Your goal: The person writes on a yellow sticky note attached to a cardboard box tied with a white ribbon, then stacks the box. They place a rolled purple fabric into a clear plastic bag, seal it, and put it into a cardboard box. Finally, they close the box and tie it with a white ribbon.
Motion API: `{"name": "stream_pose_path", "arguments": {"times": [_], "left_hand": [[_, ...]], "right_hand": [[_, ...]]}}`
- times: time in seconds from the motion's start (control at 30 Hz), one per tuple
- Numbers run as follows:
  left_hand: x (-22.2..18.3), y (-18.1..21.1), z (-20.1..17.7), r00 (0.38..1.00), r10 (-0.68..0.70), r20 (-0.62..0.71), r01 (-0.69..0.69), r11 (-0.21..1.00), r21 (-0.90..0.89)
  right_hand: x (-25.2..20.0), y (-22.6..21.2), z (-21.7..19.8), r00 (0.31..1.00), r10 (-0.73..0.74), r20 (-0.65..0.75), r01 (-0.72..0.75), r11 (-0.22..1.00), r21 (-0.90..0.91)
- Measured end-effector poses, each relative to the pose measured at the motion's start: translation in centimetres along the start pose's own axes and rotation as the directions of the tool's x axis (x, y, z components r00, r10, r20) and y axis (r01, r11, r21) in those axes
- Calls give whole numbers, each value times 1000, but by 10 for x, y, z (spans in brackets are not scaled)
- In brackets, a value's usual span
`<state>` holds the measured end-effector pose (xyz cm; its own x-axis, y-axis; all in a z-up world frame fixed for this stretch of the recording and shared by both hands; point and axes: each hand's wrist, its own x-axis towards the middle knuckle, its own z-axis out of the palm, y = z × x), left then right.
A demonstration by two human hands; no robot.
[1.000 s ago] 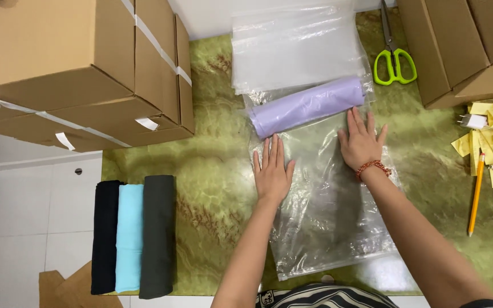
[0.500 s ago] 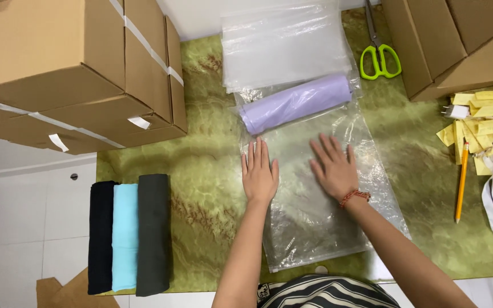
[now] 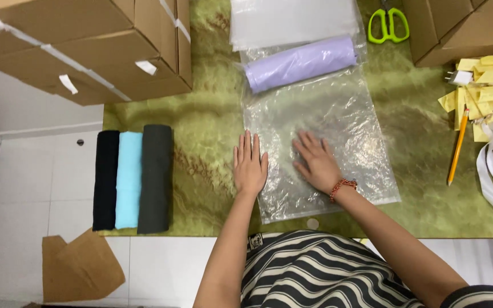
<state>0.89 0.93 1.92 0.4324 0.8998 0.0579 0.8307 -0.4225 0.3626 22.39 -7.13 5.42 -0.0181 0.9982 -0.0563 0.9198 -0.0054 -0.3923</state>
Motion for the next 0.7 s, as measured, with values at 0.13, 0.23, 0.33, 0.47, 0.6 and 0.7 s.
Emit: {"name": "stream_pose_path", "arguments": {"times": [0.13,0.23,0.33,0.47,0.6,0.7], "left_hand": [[-23,0,-15,997,4,78,-3,1000,-10],[-35,-6,-17,993,9,120,-4,999,-43],[-52,-7,-24,986,26,163,-19,999,-45],[-57,-11,-27,983,12,181,13,991,-132],[-58,-22,-14,990,-50,133,105,890,-445],[-63,-20,-40,973,-148,178,231,644,-729]], "right_hand": [[-26,-43,36,974,-207,93,195,973,123],[-40,-60,53,959,-275,67,268,959,97],[-60,-81,46,902,-369,222,348,928,130],[-60,-74,60,879,-440,184,437,898,57],[-55,-59,72,871,-490,-2,477,846,239],[-46,-64,46,945,-326,33,276,846,457]]}}
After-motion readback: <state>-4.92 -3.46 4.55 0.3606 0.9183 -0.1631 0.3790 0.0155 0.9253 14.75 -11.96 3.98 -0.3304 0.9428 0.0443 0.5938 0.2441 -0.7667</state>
